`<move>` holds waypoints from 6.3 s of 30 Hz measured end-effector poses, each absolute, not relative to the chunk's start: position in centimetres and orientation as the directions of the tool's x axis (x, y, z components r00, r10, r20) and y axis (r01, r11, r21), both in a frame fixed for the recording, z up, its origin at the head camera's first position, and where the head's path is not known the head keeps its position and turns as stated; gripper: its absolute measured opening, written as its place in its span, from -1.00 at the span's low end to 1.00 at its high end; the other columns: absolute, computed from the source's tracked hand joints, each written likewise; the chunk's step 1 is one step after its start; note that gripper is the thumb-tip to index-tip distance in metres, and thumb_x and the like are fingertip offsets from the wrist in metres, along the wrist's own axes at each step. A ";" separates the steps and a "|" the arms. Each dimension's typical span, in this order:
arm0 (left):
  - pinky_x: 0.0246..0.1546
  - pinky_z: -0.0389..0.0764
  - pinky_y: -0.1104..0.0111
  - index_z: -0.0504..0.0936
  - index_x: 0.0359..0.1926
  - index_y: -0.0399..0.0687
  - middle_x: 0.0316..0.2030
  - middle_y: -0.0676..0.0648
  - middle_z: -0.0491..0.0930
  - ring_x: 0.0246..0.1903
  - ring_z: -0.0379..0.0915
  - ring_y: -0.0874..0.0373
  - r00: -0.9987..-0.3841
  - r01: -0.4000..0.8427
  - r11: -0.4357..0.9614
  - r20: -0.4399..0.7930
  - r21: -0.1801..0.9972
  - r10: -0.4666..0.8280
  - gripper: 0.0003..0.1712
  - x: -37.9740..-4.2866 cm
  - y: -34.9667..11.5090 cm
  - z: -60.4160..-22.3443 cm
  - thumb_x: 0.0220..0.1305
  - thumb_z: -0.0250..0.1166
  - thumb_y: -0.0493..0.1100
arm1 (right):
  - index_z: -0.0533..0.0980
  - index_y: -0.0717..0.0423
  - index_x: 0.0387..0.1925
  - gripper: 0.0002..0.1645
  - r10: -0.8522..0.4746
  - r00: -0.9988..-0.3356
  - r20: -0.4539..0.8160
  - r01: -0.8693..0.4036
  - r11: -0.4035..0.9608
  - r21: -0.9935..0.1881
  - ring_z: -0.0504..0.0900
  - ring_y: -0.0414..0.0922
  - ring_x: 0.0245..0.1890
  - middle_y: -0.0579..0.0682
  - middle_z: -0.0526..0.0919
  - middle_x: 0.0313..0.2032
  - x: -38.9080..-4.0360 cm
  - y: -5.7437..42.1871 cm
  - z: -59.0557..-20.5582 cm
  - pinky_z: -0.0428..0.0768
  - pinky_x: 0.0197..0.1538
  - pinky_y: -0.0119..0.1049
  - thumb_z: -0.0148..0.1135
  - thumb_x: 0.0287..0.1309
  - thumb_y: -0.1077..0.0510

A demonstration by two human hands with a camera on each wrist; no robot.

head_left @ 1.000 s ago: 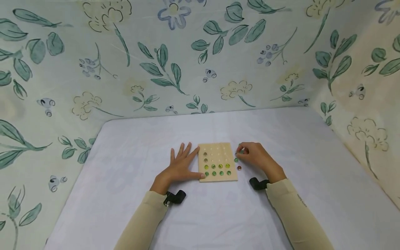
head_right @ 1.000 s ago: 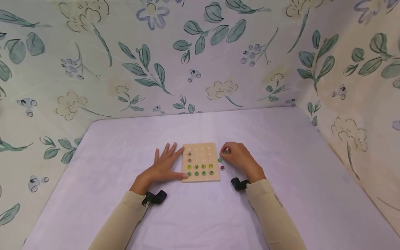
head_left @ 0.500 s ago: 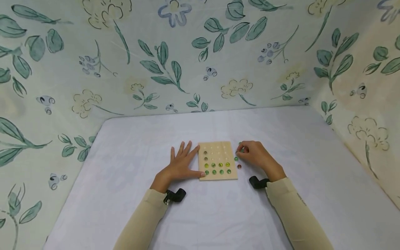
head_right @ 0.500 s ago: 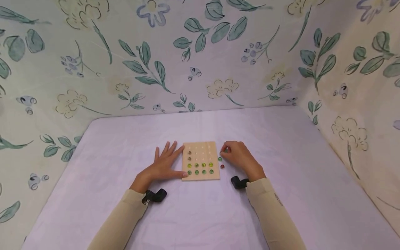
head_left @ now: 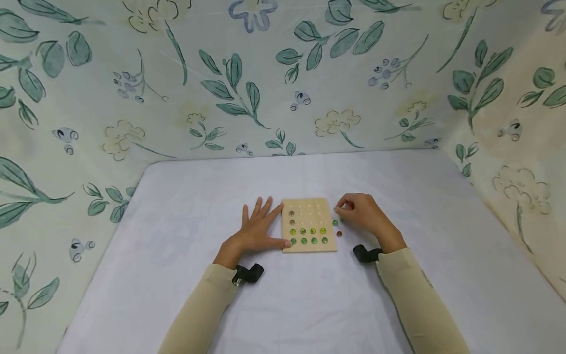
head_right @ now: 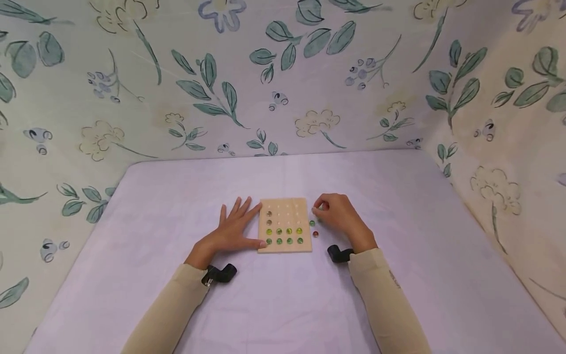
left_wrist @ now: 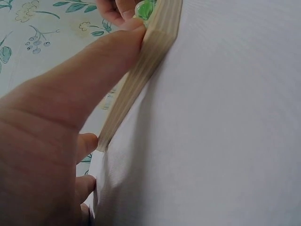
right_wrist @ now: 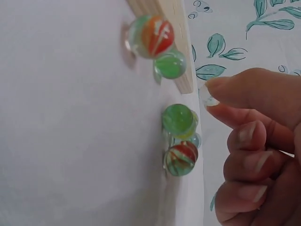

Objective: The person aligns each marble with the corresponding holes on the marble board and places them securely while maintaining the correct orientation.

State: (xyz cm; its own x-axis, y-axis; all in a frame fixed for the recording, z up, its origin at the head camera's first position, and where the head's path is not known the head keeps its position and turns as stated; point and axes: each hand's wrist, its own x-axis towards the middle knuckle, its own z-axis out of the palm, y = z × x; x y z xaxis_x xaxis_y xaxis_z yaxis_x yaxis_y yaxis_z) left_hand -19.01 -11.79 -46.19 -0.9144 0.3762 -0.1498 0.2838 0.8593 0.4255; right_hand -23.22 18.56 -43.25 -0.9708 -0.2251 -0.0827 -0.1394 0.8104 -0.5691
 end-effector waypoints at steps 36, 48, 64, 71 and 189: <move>0.31 -0.61 -0.16 -0.11 0.53 0.27 0.52 -0.08 -0.33 0.47 -0.62 -0.09 -0.908 0.297 0.849 -0.145 0.437 0.393 0.25 -19.1 -12.4 -46.0 -0.07 0.21 0.59 | 0.65 -0.01 -0.26 -0.87 -0.479 -0.874 -0.078 -0.312 0.678 -0.665 0.47 -0.09 -0.43 -0.03 0.57 -0.44 -26.4 12.6 -41.8 0.48 -0.38 -0.29 0.33 0.18 0.05; 0.30 -0.60 -0.18 -0.16 0.53 0.31 0.52 -0.06 -0.37 0.46 -0.65 -0.09 -0.904 0.302 0.858 -0.163 0.415 0.396 0.27 -19.3 -12.4 -46.3 -0.09 0.17 0.62 | 0.64 0.01 -0.24 -0.86 -0.546 -0.826 -0.142 -0.313 0.653 -0.689 0.48 -0.10 -0.44 -0.01 0.57 -0.43 -27.1 10.4 -41.5 0.47 -0.38 -0.32 0.31 0.20 0.07; 0.30 -0.60 -0.19 -0.14 0.53 0.30 0.52 -0.06 -0.36 0.46 -0.66 -0.08 -0.900 0.298 0.844 -0.163 0.445 0.404 0.27 -19.1 -12.3 -46.2 -0.09 0.19 0.62 | 0.63 0.01 -0.21 -0.87 -0.592 -0.775 -0.222 -0.305 0.657 -0.690 0.52 -0.12 -0.48 -0.02 0.61 -0.45 -28.4 9.6 -42.2 0.50 -0.39 -0.34 0.26 0.25 0.08; 0.30 -0.59 -0.18 -0.12 0.53 0.27 0.52 -0.07 -0.34 0.47 -0.64 -0.09 -0.904 0.304 0.844 -0.146 0.441 0.402 0.26 -19.1 -12.4 -46.1 -0.07 0.21 0.59 | 0.63 0.01 -0.23 -0.89 -0.578 -0.778 -0.245 -0.295 0.682 -0.670 0.51 -0.12 -0.48 -0.01 0.61 -0.45 -28.4 9.2 -41.8 0.48 -0.40 -0.35 0.27 0.24 0.10; 0.31 -0.63 -0.13 -0.13 0.53 0.29 0.52 -0.05 -0.36 0.47 -0.65 -0.05 -0.906 0.309 0.846 -0.135 0.434 0.400 0.27 -19.1 -12.3 -46.6 -0.09 0.19 0.62 | 0.63 0.07 -0.13 -0.74 -0.390 -0.897 -0.206 -0.182 0.753 -0.632 0.43 -0.07 -0.42 0.00 0.56 -0.42 -25.4 22.2 -42.9 0.44 -0.39 -0.27 0.33 0.17 0.05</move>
